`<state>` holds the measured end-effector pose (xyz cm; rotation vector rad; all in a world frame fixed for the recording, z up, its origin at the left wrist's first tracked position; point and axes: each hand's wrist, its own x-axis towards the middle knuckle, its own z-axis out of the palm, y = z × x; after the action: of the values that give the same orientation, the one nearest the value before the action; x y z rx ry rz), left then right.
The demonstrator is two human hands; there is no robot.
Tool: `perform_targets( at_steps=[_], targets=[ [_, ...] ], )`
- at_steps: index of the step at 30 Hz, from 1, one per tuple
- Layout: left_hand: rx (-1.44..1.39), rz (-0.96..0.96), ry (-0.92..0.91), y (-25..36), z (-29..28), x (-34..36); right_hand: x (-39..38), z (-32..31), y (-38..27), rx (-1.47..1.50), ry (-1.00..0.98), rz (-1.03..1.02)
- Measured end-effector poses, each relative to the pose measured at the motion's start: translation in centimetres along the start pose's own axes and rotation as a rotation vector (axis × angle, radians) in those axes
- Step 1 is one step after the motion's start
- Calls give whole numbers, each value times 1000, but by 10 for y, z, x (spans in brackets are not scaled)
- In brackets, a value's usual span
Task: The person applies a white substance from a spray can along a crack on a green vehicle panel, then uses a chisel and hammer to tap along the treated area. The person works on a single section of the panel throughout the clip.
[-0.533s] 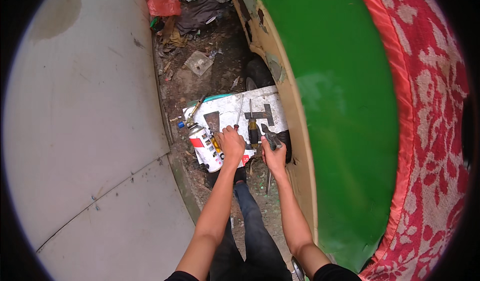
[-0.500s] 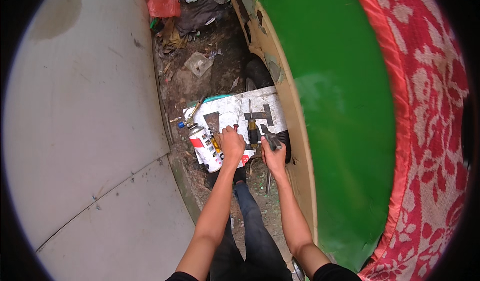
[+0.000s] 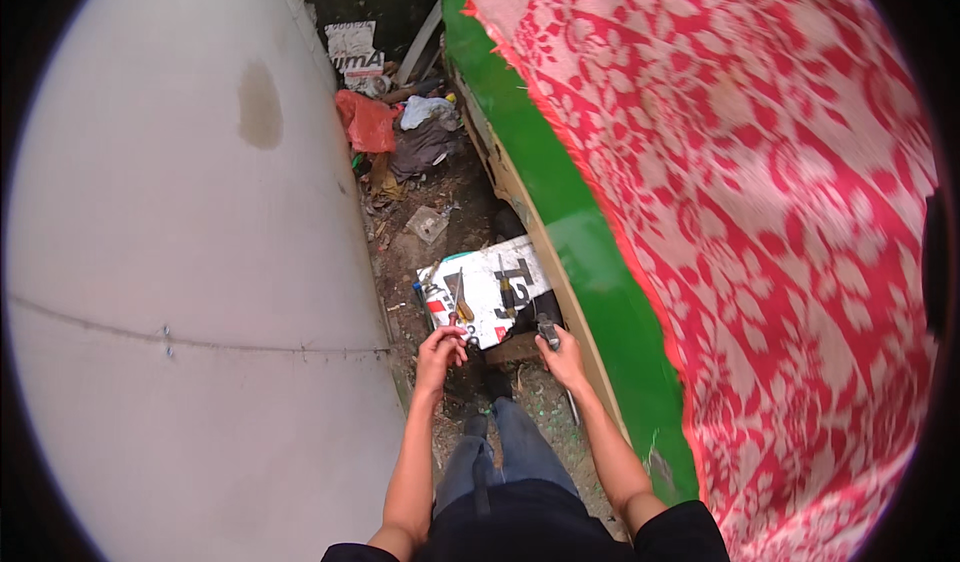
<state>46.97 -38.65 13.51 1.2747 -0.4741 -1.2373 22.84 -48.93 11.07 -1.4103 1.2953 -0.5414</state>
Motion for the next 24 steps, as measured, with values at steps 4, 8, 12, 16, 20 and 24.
perform_targets(
  at_steps=[4, 8, 12, 16, 20, 24],
  targets=[
    [-167, 72, -214, 19, 18, -53, -71, -22, 11, -58, 66, 16],
    [-232, 155, -364, 41, 24, -112, -149, -31, 14, 176, 129, 47],
    [5, 215, -275, 36, 38, -158, -213, -46, 17, 297, 199, 12],
    [213, 222, -264, 23, 51, -195, -258, -63, 33, 332, 210, -15],
    [360, 343, -253, 6, 73, -237, -298, -85, 54, 325, 212, -49],
    [363, 401, -253, -18, 101, -284, -339, -112, 87, 320, 190, -61]
  ],
)
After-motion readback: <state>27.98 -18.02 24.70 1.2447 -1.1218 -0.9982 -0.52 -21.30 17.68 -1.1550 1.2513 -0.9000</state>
